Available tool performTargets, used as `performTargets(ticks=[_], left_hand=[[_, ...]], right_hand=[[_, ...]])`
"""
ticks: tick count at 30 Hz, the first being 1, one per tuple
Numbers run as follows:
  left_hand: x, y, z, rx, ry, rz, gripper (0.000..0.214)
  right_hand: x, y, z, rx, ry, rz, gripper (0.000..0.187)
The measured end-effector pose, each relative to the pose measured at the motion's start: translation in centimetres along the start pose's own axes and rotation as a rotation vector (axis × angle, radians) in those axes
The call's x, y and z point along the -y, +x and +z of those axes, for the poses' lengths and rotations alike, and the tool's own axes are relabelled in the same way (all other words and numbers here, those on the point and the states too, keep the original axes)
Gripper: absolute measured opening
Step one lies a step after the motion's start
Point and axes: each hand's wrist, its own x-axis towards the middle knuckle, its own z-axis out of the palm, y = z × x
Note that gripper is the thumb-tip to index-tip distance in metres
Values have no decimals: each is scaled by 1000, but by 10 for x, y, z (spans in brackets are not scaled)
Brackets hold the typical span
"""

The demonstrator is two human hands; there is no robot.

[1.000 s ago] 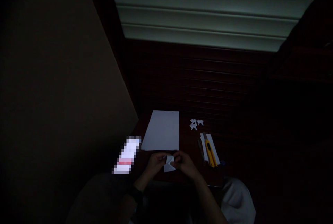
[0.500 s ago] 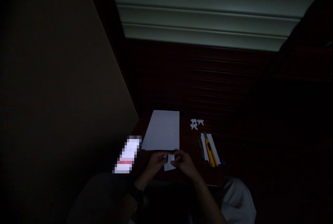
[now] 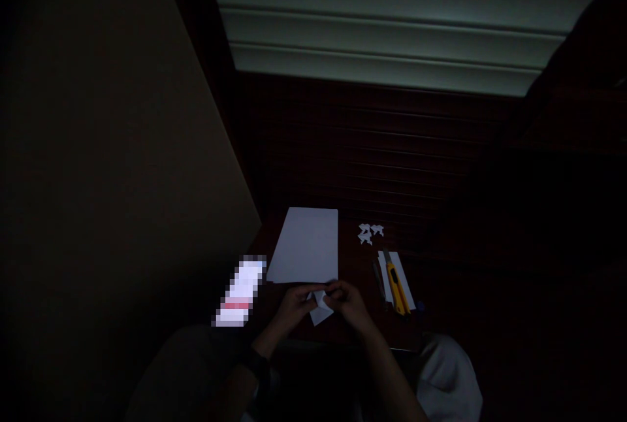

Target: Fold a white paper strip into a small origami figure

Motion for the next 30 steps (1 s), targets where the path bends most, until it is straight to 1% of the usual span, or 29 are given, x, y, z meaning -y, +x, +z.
performTargets(ticks=[5,7,12,16,19,24,30], left_hand=[[-2,0,3,-5,36,-3,34],[-3,1,4,-25,54,0,33],[-3,1,4,-57,90,58,28],[-2,2,3,-58,116,63,27],[0,2,3,-68,127,65,29],[3,3,4,-67,122,66,31],[4,2,3,-72,78,66,33]], right_hand=[[2,-2,3,-14,-13,-31,29],[3,-2,4,-9,-8,-27,29],[7,-1,2,29,20,-6,25],[11,0,1,40,-2,25,26],[12,-1,1,57,-1,13,27],[7,-1,2,44,18,-4,29],[-1,2,1,40,-9,-15,29]])
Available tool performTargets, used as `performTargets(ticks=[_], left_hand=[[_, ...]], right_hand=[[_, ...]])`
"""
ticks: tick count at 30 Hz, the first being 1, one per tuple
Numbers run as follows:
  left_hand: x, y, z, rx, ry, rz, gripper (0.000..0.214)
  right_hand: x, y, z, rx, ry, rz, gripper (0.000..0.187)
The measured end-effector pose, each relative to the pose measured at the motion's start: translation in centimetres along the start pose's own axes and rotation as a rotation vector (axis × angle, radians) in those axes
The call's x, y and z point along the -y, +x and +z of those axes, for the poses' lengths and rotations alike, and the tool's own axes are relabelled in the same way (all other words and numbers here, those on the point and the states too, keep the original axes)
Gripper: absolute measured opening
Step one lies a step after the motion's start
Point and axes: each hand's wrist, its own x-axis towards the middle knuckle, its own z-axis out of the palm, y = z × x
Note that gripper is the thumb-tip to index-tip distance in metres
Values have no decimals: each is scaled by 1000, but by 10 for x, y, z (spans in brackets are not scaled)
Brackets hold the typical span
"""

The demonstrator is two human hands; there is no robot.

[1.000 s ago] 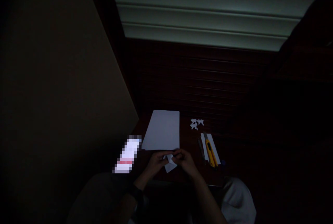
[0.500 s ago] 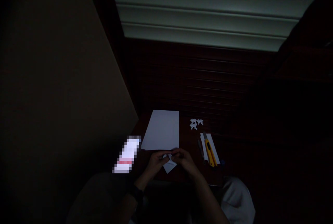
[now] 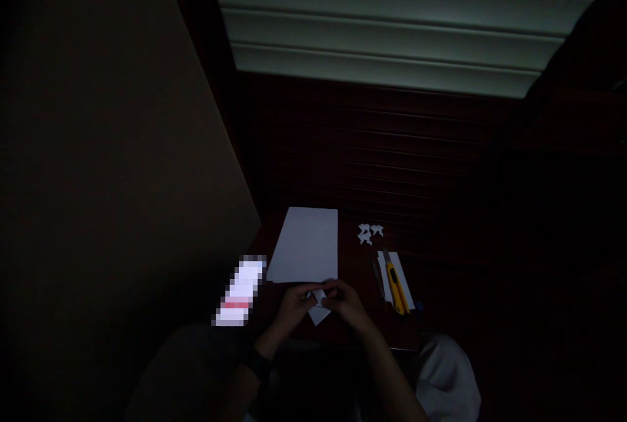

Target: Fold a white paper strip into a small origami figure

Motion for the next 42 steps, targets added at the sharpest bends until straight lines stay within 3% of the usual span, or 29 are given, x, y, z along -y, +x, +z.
performTargets(ticks=[13,26,35,42], left_hand=[[5,1,0,-13,-11,-15,29],[6,1,0,-25,21,-35,30],[6,1,0,-4,0,-32,32],[-2,0,-2,-53,-40,-25,28]], right_hand=[[8,-4,1,39,40,-6,26],[1,3,2,2,-129,-25,27],[7,1,0,39,-42,-1,28],[0,4,1,-63,-56,21,31]])
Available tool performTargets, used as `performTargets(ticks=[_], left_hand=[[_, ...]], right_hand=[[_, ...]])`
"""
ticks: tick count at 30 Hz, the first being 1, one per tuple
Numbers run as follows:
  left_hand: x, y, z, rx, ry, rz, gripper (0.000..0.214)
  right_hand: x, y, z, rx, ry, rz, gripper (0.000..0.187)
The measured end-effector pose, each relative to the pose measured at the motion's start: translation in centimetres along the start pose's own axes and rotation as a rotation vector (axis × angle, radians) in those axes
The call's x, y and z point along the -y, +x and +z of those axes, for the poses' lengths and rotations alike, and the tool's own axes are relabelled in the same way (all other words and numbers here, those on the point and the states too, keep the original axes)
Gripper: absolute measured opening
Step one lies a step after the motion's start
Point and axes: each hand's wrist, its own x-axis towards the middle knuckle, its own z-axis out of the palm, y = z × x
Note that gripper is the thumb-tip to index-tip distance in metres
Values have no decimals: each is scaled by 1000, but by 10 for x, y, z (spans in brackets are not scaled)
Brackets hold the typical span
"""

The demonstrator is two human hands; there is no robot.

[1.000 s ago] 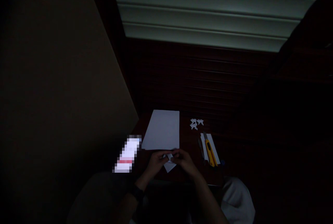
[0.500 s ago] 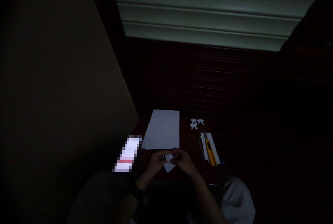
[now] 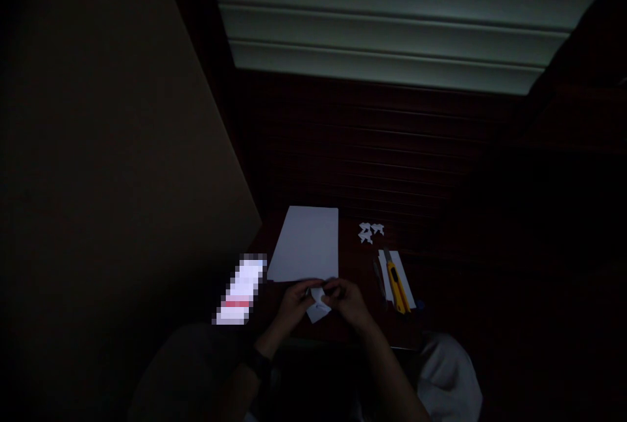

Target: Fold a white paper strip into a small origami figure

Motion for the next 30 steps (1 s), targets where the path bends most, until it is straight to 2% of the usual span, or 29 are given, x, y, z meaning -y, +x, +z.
performTargets(ticks=[5,12,21,26,30], left_hand=[[-9,-3,-1,-86,-72,-137,32],[-12,-2,1,-56,53,-12,32],[-7,0,1,-24,-20,-69,36],[-11,-1,3,-5,-54,-74,37],[-12,-1,3,2,-56,-84,39]], right_hand=[[-3,2,0,-88,6,-10,32],[-9,4,3,-108,-35,-10,32],[-6,5,7,-126,-155,-54,28],[-7,4,6,-60,-125,-75,34],[-10,9,5,-58,-89,-30,35]])
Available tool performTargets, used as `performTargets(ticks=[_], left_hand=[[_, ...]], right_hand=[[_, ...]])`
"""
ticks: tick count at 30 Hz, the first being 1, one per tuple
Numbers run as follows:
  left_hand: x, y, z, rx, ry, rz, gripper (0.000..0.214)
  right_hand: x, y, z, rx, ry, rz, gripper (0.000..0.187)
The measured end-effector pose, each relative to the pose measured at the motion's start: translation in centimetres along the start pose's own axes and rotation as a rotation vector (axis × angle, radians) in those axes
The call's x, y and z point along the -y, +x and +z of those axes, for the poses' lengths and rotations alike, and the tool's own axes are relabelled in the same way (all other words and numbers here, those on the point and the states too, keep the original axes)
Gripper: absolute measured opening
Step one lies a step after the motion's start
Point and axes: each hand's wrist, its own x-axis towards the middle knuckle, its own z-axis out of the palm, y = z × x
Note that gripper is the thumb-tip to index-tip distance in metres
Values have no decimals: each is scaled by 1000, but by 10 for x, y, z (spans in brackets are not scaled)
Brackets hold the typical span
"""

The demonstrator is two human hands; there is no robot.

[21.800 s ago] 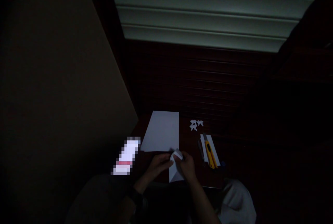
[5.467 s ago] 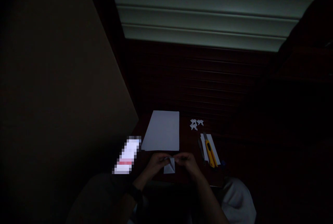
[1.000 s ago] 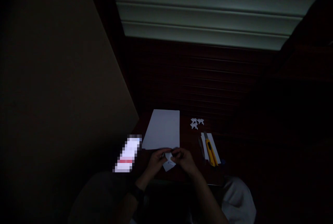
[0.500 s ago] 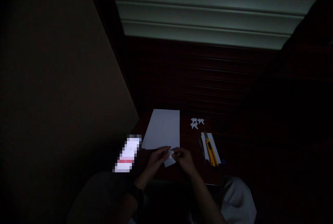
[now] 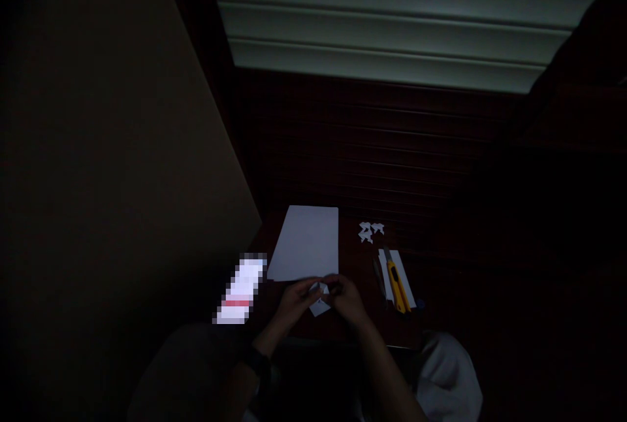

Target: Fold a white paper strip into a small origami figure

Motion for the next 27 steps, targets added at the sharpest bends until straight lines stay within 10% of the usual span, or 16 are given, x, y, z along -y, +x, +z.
performTargets(ticks=[27], left_hand=[[6,1,-5,-67,-55,-69,32]], right_hand=[[-5,-1,-3,-3,99,22,36]])
